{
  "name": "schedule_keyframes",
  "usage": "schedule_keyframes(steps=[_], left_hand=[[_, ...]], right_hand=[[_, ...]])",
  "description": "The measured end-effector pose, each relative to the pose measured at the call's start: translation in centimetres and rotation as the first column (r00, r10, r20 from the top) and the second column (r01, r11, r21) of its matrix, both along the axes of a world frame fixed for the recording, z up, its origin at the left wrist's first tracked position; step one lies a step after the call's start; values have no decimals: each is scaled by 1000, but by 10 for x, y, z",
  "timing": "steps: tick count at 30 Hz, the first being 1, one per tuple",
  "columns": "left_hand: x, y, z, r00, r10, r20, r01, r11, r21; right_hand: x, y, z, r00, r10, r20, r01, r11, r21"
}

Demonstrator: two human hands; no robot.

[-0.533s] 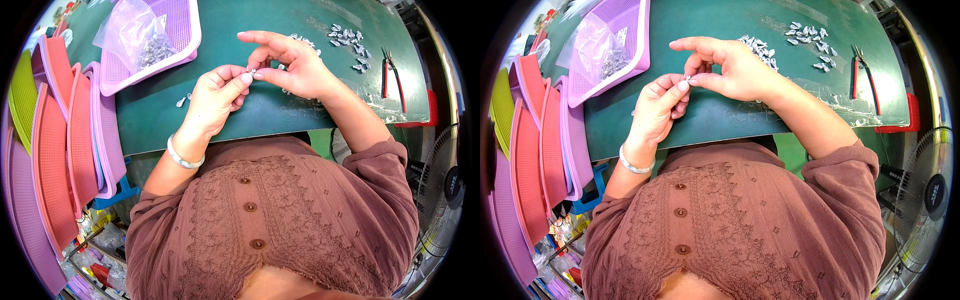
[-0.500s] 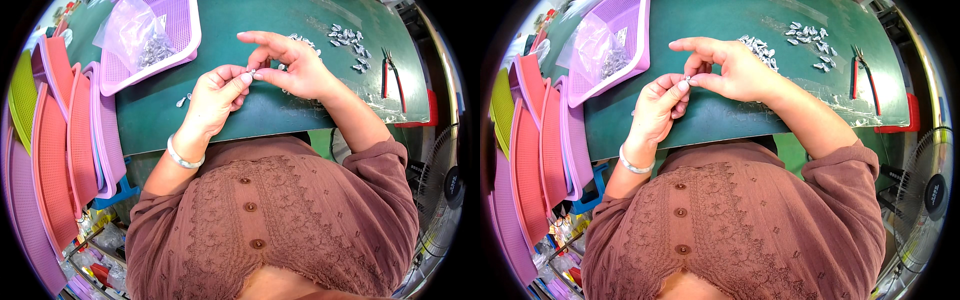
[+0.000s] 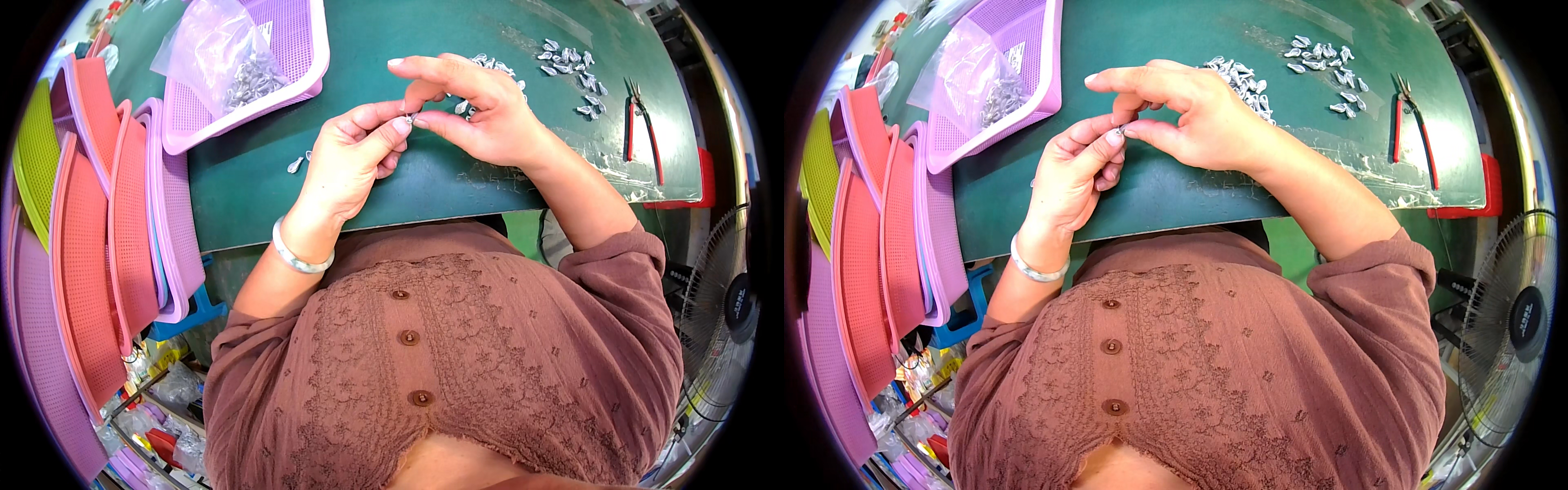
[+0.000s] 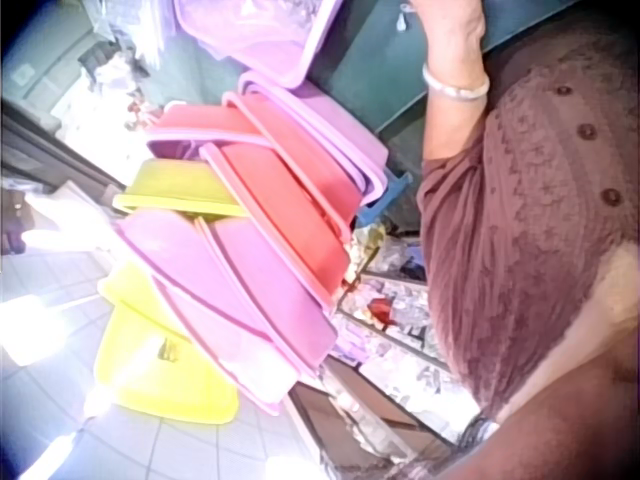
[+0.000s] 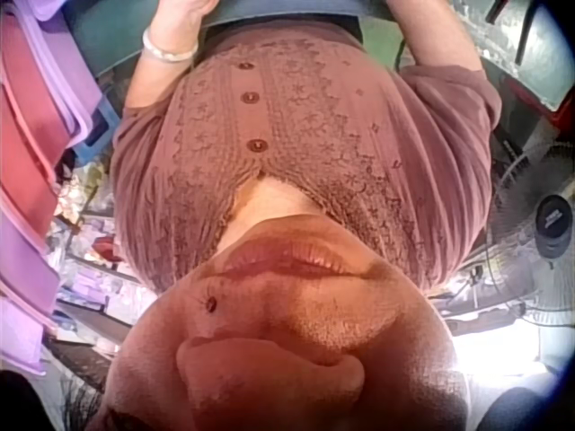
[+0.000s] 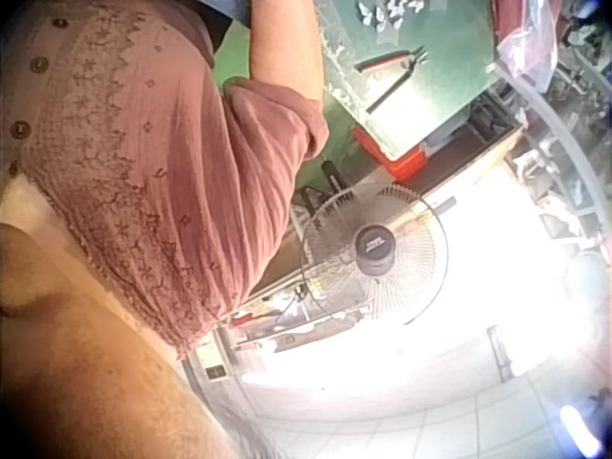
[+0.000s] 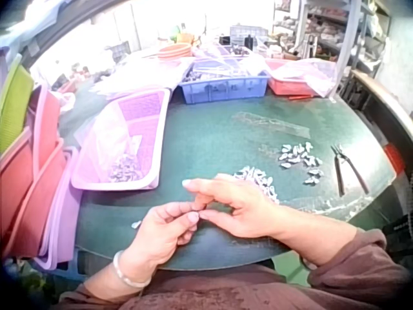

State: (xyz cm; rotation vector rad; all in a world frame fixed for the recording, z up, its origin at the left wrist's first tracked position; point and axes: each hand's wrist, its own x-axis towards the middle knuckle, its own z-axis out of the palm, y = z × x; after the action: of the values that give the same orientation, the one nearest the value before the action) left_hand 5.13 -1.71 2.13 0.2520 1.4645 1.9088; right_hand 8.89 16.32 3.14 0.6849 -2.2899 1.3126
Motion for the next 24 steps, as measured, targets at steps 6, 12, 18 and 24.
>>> schedule_keyframes(steps=[6,12,18,24], left_hand=[[-1,-2,2,999,-32,6,32,999,-10],[1,-3,7,999,-19,35,19,1000,10],[2,-4,10,1000,-18,-16,18,999,43],[3,-1,8,1000,23,1,-23,998,63]], right_hand=[[2,-2,5,997,-44,-56,47,997,54],[0,-3,5,977,-69,-204,88,992,86],[2,-7,4,963,-92,-252,127,984,128],[1,-8,3,957,-68,-282,111,984,138]])
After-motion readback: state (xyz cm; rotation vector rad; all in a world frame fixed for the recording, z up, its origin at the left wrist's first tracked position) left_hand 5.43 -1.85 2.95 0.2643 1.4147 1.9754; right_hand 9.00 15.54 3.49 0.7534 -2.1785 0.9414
